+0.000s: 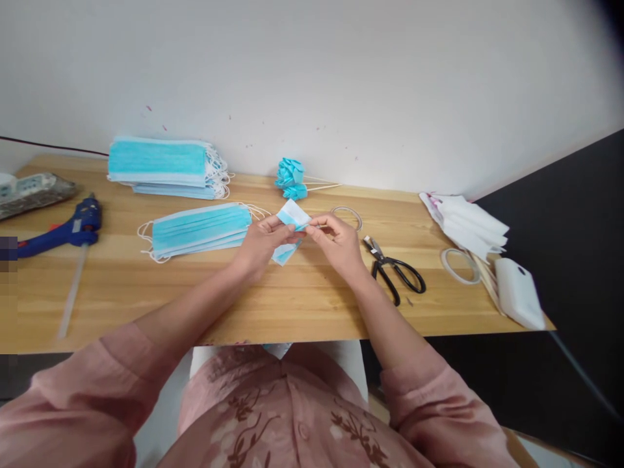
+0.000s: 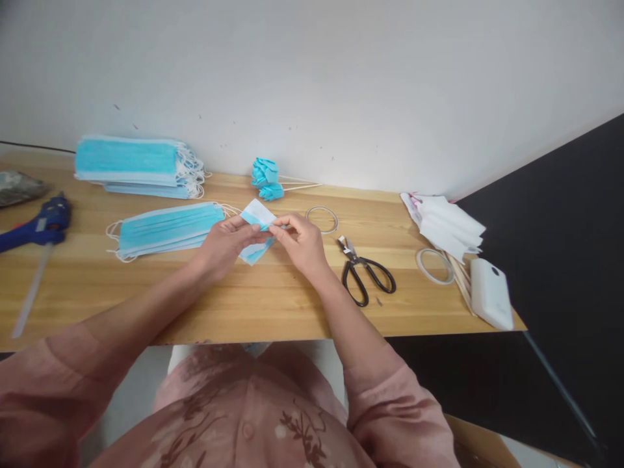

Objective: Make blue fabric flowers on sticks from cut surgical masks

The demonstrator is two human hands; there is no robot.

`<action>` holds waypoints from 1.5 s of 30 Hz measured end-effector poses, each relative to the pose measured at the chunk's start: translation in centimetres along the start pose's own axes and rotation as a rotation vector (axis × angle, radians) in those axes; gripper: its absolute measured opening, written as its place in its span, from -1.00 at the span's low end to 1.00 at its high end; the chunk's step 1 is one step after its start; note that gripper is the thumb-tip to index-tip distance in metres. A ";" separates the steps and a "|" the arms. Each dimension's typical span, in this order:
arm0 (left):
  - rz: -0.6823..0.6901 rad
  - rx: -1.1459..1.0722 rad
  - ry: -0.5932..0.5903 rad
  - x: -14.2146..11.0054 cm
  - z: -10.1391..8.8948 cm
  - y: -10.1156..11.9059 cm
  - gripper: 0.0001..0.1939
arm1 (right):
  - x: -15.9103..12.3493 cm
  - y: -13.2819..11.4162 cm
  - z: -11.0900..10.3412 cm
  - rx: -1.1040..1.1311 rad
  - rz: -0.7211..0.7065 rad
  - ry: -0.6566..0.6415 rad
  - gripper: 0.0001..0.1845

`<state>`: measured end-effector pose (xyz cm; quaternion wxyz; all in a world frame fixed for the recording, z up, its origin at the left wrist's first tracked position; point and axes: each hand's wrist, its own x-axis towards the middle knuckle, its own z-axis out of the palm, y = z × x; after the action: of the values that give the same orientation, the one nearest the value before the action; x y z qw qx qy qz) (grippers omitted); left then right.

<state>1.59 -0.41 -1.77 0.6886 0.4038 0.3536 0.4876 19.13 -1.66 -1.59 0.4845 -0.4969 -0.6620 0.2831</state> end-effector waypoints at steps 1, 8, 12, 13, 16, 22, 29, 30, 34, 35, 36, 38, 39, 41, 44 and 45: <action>0.002 0.007 0.002 0.0 0.0 -0.1 -0.75 | 0.0 0.0 0.1 0.009 0.034 0.008 -0.85; 0.003 0.031 0.004 0.1 -0.1 -0.2 -0.72 | 0.1 -0.2 0.2 0.050 0.081 0.050 -0.85; 0.014 0.023 -0.010 0.0 0.0 -0.2 -0.68 | 0.1 -0.3 0.2 0.034 0.074 0.060 -0.85; 0.014 0.026 -0.010 0.0 0.0 -0.2 -0.67 | 0.1 -0.2 0.2 0.032 0.076 0.062 -0.85; 0.009 0.035 0.004 0.0 0.1 -0.2 -0.66 | 0.1 -0.2 0.3 0.033 0.081 0.062 -0.83; 0.024 0.085 0.031 -0.2 0.3 0.1 -0.70 | 0.1 -0.3 0.3 0.028 0.073 0.063 -0.84; 0.025 0.108 0.035 -0.2 0.4 0.1 -0.78 | 0.0 -0.4 0.4 0.005 0.068 0.069 -0.85; 0.024 0.114 0.036 -0.1 0.4 0.2 -0.79 | -0.1 -0.4 0.4 0.005 0.067 0.071 -0.85; 0.029 0.133 0.024 -0.2 0.5 0.3 -0.77 | -0.1 -0.4 0.5 0.007 0.067 0.084 -0.85; 0.037 0.135 0.016 -0.2 0.5 0.3 -0.75 | -0.1 -0.4 0.5 0.008 0.070 0.086 -0.84; 0.047 0.138 0.006 -0.2 0.5 0.3 -0.72 | -0.1 -0.4 0.4 0.010 0.073 0.086 -0.84; 0.070 0.153 -0.018 -0.2 0.5 0.3 -0.65 | -0.1 -0.4 0.4 0.015 0.076 0.085 -0.82; 0.077 0.165 -0.029 -0.1 0.4 0.3 -0.61 | -0.1 -0.4 0.4 0.015 0.075 0.083 -0.82; 0.082 0.192 -0.041 0.0 0.4 0.3 -0.54 | 0.0 -0.4 0.4 0.012 0.073 0.081 -0.82; 0.075 0.208 -0.028 0.1 0.3 0.2 -0.50 | 0.0 -0.4 0.5 0.025 0.074 0.080 -0.82; 0.071 0.205 -0.017 0.1 0.3 0.2 -0.50 | 0.0 -0.4 0.5 0.047 0.079 0.074 -0.82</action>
<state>1.84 -0.34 -1.47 0.6290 0.4884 0.3813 0.4695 18.51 -1.75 -1.40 0.5084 -0.5213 -0.6167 0.2989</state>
